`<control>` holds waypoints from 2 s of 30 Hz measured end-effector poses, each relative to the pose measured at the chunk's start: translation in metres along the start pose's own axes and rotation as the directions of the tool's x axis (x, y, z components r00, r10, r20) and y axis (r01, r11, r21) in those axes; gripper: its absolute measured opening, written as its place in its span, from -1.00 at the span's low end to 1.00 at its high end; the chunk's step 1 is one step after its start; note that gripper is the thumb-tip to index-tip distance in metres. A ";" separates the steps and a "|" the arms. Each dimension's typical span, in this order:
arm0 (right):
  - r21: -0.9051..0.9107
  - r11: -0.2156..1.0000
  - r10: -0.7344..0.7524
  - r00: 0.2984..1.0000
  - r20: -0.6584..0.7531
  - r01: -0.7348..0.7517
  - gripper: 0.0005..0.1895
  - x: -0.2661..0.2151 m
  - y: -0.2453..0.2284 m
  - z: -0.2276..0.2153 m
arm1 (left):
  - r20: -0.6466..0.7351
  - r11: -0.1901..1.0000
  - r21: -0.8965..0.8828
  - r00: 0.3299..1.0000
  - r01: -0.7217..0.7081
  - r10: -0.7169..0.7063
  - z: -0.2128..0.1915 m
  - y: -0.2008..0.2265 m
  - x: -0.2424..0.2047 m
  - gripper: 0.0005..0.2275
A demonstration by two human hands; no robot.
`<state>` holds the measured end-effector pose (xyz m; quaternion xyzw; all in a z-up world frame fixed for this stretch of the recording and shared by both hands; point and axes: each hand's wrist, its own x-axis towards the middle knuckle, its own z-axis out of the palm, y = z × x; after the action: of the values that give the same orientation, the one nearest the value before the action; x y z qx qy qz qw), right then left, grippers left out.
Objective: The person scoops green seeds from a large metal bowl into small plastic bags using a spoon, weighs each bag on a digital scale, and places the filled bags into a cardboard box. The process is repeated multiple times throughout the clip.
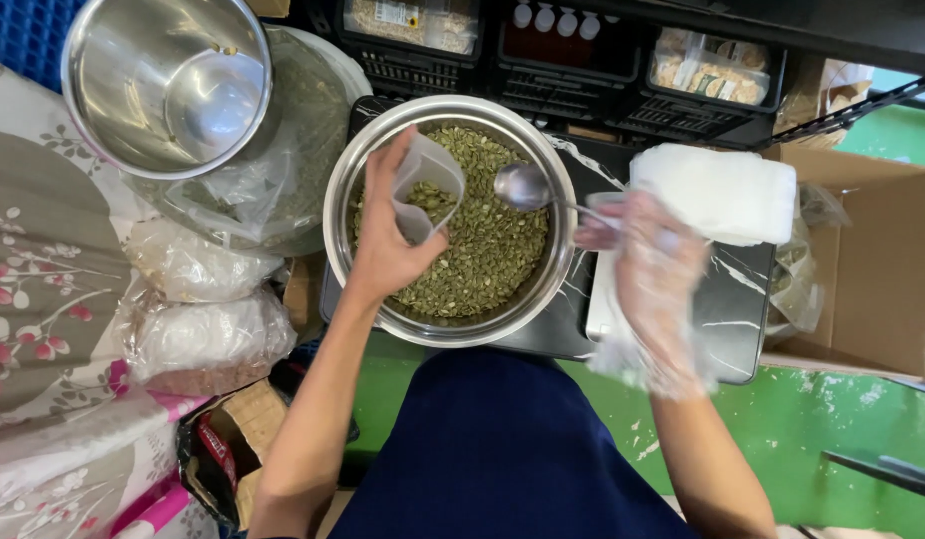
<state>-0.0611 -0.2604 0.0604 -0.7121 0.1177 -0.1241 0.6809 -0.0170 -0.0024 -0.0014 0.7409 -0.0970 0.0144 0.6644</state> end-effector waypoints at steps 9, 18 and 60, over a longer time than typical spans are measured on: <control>0.074 0.956 0.286 0.958 -0.023 -0.284 -0.63 -0.005 0.148 0.047 | 0.015 0.982 -0.010 0.982 -0.187 0.187 -0.014 0.035 -0.003 -0.10; -0.466 0.821 0.382 0.924 0.023 -0.328 -0.85 0.000 0.072 -0.015 | 0.138 0.957 -0.002 0.948 -0.289 0.286 0.029 0.063 -0.008 -0.11; -0.302 0.943 -0.106 0.985 0.137 0.143 -0.65 -0.047 0.079 -0.254 | 0.263 0.990 -0.132 0.962 -0.039 0.073 0.259 -0.015 -0.084 0.00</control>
<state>-0.1905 -0.4867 -0.0083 -0.8223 0.0497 -0.1043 0.5571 -0.1248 -0.2467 -0.0588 0.6898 -0.2075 -0.0730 0.6897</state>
